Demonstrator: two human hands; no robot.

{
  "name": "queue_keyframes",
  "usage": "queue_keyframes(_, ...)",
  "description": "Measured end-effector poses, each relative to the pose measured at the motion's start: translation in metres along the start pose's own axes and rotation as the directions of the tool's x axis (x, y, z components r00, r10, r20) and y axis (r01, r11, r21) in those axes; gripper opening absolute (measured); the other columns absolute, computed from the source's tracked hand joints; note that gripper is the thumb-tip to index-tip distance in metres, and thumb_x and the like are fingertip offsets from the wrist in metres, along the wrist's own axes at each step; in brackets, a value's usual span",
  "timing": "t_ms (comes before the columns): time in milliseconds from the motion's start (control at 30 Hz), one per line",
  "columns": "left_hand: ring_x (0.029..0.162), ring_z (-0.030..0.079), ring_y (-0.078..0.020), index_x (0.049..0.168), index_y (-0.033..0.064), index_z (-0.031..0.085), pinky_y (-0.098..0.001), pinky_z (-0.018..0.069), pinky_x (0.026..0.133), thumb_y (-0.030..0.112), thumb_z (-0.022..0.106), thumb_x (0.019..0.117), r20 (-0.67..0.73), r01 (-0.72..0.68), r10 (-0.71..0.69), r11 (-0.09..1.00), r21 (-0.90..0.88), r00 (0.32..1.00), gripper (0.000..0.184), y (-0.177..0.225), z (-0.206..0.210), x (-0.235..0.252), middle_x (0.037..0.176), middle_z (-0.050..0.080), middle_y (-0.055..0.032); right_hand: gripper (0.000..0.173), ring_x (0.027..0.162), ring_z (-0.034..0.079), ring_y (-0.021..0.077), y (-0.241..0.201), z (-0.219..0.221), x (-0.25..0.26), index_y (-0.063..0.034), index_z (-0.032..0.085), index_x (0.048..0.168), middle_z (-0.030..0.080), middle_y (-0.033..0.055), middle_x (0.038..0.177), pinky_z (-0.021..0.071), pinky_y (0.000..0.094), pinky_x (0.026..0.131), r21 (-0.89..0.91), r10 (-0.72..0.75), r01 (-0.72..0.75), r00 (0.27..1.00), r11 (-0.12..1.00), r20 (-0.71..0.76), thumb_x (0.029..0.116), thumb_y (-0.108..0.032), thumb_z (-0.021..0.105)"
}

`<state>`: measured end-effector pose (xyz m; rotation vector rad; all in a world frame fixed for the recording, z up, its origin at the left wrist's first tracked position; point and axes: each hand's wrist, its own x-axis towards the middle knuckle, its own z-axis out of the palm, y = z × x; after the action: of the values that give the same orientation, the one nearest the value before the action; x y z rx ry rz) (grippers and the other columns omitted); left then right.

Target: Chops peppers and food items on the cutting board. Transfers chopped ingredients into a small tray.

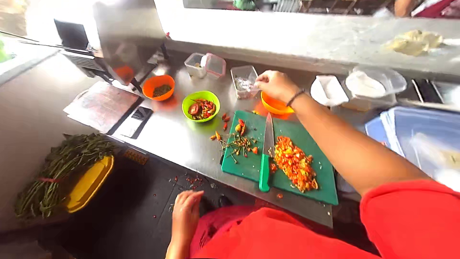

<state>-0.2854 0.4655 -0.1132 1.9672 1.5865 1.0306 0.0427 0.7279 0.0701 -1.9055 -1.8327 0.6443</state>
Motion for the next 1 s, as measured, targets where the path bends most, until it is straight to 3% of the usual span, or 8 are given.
queue_keyframes(100,0.105,0.071,-0.0317,0.102,0.0074,0.08,-0.0514,0.0552,0.096,0.005,0.066,0.0937,0.195,-0.169,0.179,0.983,-0.065,0.964,0.017,0.008,0.03,0.073,0.101,0.077,-0.0105,0.035,0.09,0.068,0.0439,0.038,0.058,-0.108,0.006,0.068,0.102,0.068,0.0264,0.093,0.0539,0.0639,0.079,-0.161,0.169,-0.143,0.972,0.977,0.164,0.104,-0.029,0.063)
queue_keyframes(233,0.111,0.068,-0.0346,0.108,0.0072,0.079,-0.054,0.053,0.096,0.007,0.069,0.0939,0.423,-0.417,0.444,0.895,-0.161,0.79,0.017,0.031,0.082,0.156,0.107,0.075,-0.0131,0.051,0.113,0.064,0.041,0.058,0.124,-0.177,0.0077,0.059,0.123,0.062,0.0272,0.122,0.052,0.0546,0.097,-0.236,0.543,-0.493,0.802,0.837,0.25,0.0983,-0.036,0.072)
queue_keyframes(333,0.125,0.06,-0.0391,0.115,0.0045,0.076,-0.0578,0.0439,0.106,0.012,0.069,0.096,0.673,-0.492,0.445,0.86,-0.137,0.591,0.022,0.053,0.122,0.205,0.121,0.071,-0.018,0.053,0.12,0.062,0.0414,0.049,0.137,-0.176,0.0087,0.051,0.133,0.056,0.029,0.134,0.0518,0.0512,0.101,-0.213,0.651,-0.617,0.737,0.758,0.183,0.0997,-0.028,0.07)
queue_keyframes(533,0.121,0.061,-0.0365,0.111,0.0035,0.076,-0.0545,0.043,0.105,0.009,0.063,0.0991,0.817,-0.67,0.464,0.73,-0.134,0.342,0.018,0.061,0.16,0.235,0.116,0.072,-0.0169,0.062,0.109,0.066,0.037,0.043,0.12,-0.184,0.0025,0.043,0.149,0.064,0.0244,0.123,0.0519,0.054,0.096,0.174,0.772,-0.786,0.617,0.594,0.153,0.097,-0.019,0.071)
queue_keyframes(600,0.116,0.064,-0.036,0.106,0.0028,0.076,-0.0535,0.0439,0.103,0.01,0.064,0.0987,0.793,-0.707,0.525,0.685,-0.177,0.31,0.016,0.058,0.16,0.235,0.109,0.074,-0.0162,0.049,0.09,0.069,0.0266,0.049,0.121,-0.195,0.0004,0.044,0.149,0.065,0.0217,0.119,0.0582,0.0427,0.083,0.397,0.776,-0.776,0.596,0.49,0.206,0.1041,-0.014,0.059)
queue_keyframes(733,0.107,0.068,-0.038,0.098,0.0041,0.079,-0.0565,0.0477,0.098,0.011,0.07,0.0949,0.674,-0.671,0.636,0.688,-0.276,0.375,0.012,0.054,0.147,0.232,0.098,0.076,-0.0161,0.032,0.055,0.052,0.0095,0.047,0.133,-0.212,-0.0006,0.049,0.134,0.051,0.0066,0.083,0.0481,0.0218,0.051,0.706,0.783,-0.657,0.573,0.264,0.241,0.1143,-0.022,0.036)
queue_keyframes(867,0.104,0.069,-0.038,0.094,0.0051,0.079,-0.0568,0.049,0.096,0.011,0.073,0.0925,0.642,-0.664,0.66,0.685,-0.3,0.39,0.009,0.041,0.137,0.222,0.093,0.076,-0.0153,0.038,0.062,0.057,0.0172,0.04,0.17,-0.231,0.0025,0.044,0.136,0.053,0.0108,0.086,0.0536,0.0333,0.061,0.626,0.774,-0.69,0.597,0.363,0.209,0.1136,-0.027,0.039)
queue_keyframes(1000,0.106,0.068,-0.0377,0.096,0.0055,0.078,-0.0564,0.0486,0.096,0.015,0.071,0.0955,0.686,-0.678,0.639,0.677,-0.286,0.348,0.012,0.041,0.141,0.219,0.095,0.075,-0.0147,0.033,0.067,0.06,0.0153,0.045,0.18,-0.236,0.0045,0.045,0.133,0.059,0.0117,0.094,0.053,0.0309,0.064,0.58,0.795,-0.739,0.557,0.341,0.242,0.1137,-0.022,0.039)
